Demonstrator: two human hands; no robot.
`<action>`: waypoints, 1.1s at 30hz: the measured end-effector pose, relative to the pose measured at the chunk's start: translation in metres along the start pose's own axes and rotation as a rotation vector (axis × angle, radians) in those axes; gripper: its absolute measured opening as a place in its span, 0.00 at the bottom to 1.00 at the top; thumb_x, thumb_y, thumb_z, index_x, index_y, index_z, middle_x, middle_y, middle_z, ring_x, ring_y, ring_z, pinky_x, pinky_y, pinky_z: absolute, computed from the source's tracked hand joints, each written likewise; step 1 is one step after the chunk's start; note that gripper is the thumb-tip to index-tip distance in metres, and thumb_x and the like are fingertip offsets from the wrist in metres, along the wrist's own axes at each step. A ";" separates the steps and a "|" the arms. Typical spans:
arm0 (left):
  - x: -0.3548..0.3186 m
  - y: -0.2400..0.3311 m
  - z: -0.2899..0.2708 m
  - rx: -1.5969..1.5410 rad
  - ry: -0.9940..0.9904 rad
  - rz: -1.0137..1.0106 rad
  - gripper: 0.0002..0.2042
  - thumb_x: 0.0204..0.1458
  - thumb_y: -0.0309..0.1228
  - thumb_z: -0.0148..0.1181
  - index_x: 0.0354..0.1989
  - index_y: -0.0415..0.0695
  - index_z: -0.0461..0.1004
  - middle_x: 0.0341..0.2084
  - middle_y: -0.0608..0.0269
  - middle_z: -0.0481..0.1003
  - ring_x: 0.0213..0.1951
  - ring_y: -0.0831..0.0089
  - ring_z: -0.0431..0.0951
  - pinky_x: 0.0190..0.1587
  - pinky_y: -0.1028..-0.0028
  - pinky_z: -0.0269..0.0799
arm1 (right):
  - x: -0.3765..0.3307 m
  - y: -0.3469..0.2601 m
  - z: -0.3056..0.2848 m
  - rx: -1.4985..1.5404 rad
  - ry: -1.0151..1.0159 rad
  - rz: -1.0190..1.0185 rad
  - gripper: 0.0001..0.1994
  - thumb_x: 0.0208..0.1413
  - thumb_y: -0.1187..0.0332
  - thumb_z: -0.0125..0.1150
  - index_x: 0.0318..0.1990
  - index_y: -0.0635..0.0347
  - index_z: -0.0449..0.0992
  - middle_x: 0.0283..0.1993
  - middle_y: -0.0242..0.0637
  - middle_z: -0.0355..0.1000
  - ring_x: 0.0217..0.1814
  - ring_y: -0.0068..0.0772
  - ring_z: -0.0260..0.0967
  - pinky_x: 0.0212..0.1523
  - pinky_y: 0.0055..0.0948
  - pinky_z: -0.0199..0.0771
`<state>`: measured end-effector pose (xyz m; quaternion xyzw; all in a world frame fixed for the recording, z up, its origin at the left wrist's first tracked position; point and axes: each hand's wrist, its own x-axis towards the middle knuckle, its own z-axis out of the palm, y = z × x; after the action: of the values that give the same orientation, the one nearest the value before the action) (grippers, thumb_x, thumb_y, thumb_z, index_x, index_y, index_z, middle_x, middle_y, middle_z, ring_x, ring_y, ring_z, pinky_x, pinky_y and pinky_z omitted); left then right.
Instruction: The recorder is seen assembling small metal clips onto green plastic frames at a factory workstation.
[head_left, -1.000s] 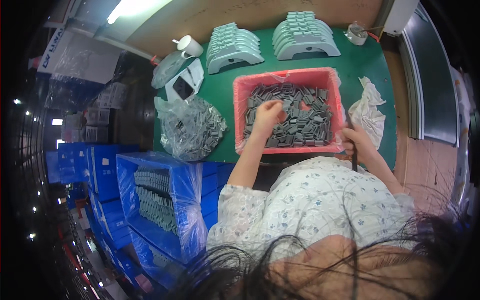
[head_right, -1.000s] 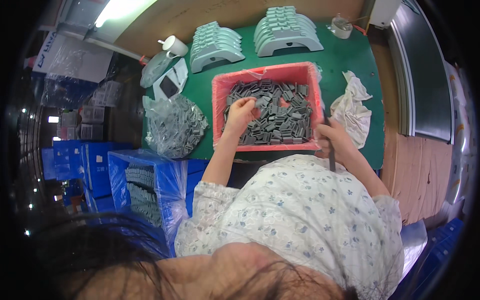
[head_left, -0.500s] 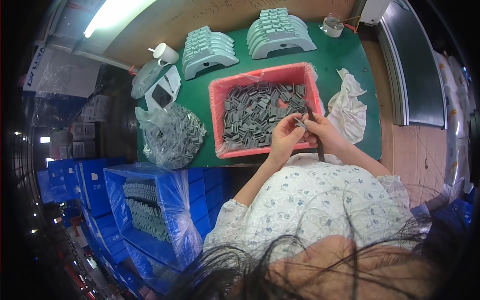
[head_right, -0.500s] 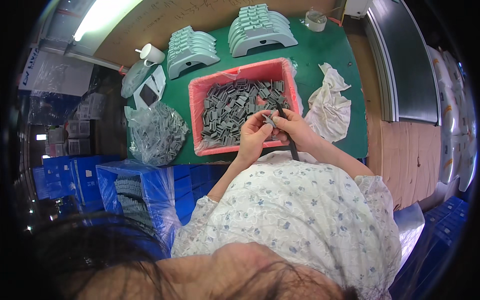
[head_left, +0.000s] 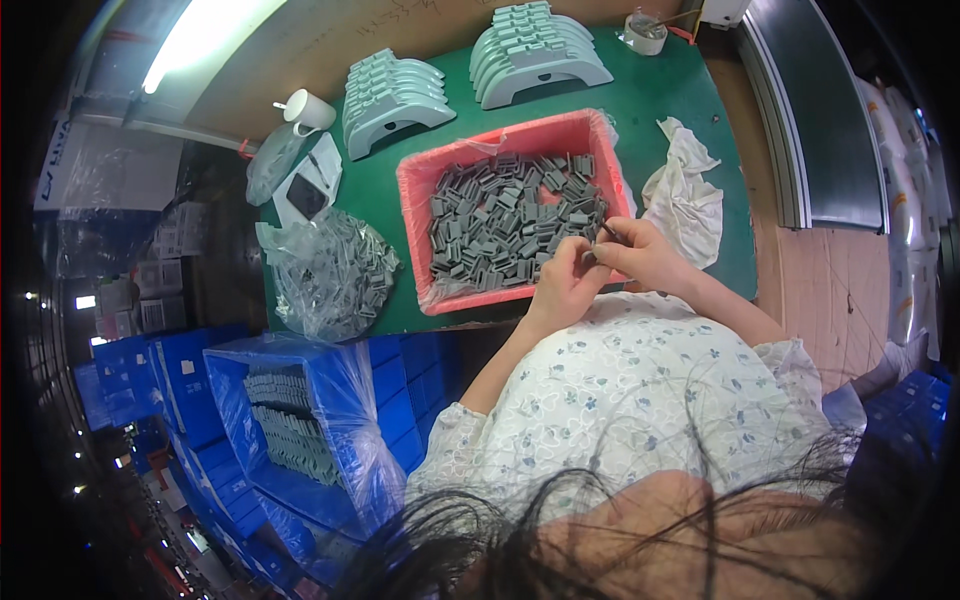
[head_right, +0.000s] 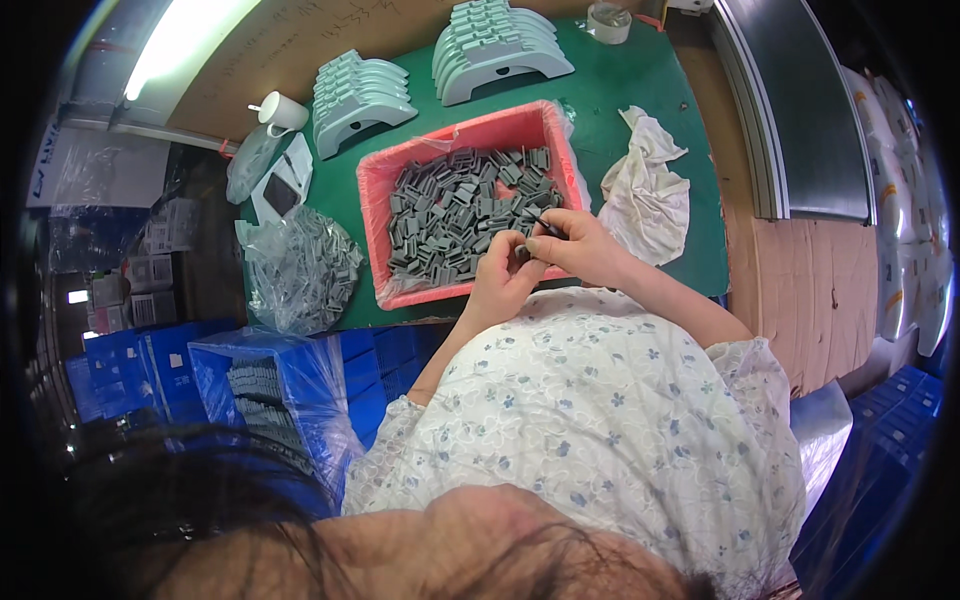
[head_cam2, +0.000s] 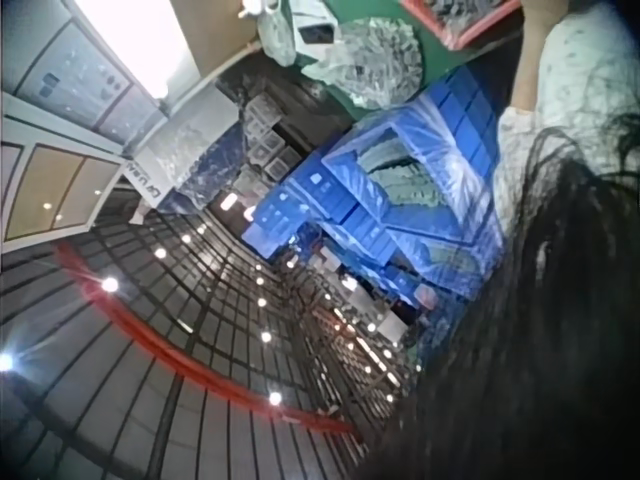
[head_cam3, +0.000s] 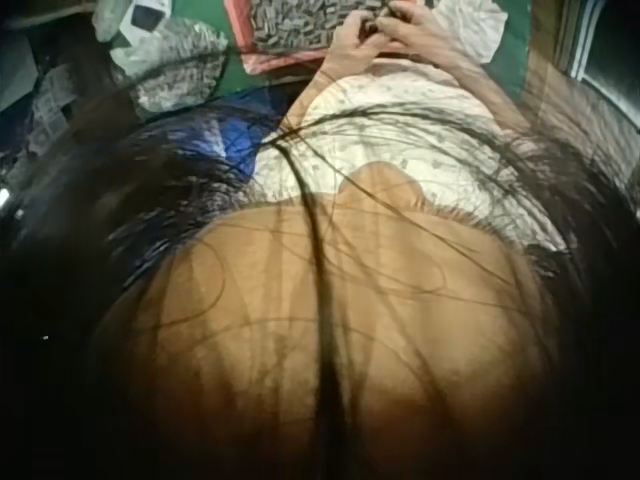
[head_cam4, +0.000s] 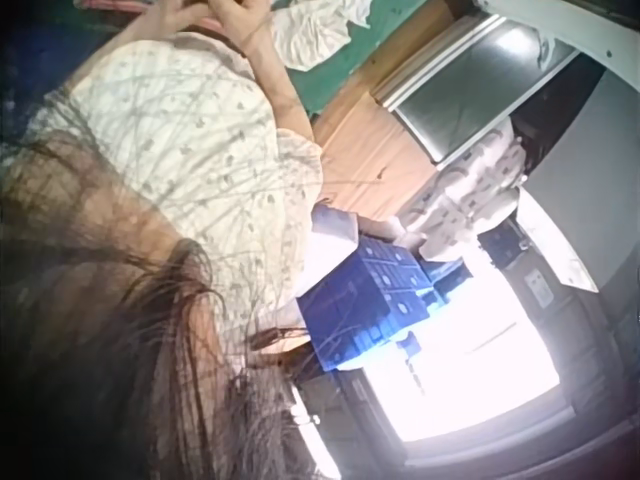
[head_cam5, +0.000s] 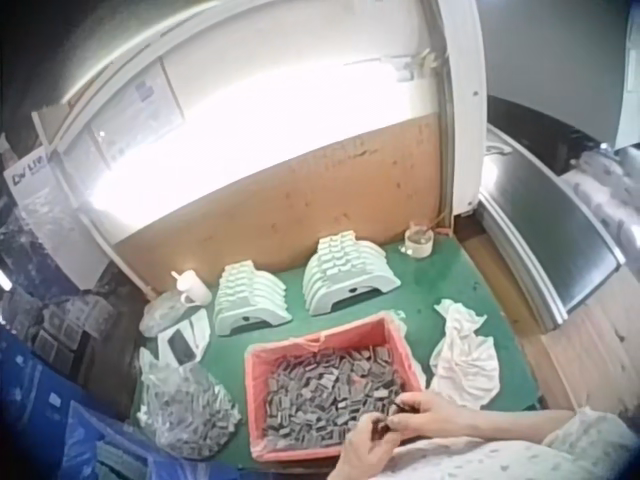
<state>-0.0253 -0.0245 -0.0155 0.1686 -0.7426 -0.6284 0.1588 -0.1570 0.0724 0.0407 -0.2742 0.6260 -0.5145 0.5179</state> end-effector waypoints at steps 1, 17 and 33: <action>-0.001 -0.004 -0.001 -0.252 -0.069 -0.112 0.13 0.48 0.34 0.55 0.36 0.39 0.62 0.29 0.59 0.70 0.23 0.77 0.69 0.30 0.80 0.66 | 0.000 0.002 -0.002 0.001 0.002 0.002 0.07 0.48 0.68 0.54 0.27 0.63 0.68 0.24 0.26 0.64 0.27 0.13 0.58 0.26 0.17 0.60; -0.013 0.002 -0.006 -1.170 -0.206 -0.531 0.17 0.49 0.32 0.54 0.46 0.39 0.63 0.32 0.65 0.70 0.25 0.82 0.66 0.33 0.78 0.67 | -0.004 0.016 0.003 -0.037 -0.071 -0.084 0.06 0.52 0.72 0.50 0.28 0.66 0.67 0.25 0.30 0.67 0.28 0.14 0.61 0.30 0.17 0.64; -0.019 0.002 -0.004 -0.947 -0.207 -0.526 0.21 0.47 0.25 0.54 0.50 0.38 0.59 0.36 0.59 0.70 0.24 0.79 0.69 0.26 0.82 0.67 | -0.024 0.017 -0.019 -0.117 -0.108 0.099 0.10 0.53 0.68 0.46 0.35 0.65 0.71 0.25 0.31 0.66 0.28 0.19 0.61 0.31 0.19 0.63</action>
<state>-0.0062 -0.0190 -0.0137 0.1961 -0.3234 -0.9255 -0.0188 -0.1641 0.1055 0.0328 -0.3002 0.6390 -0.4352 0.5588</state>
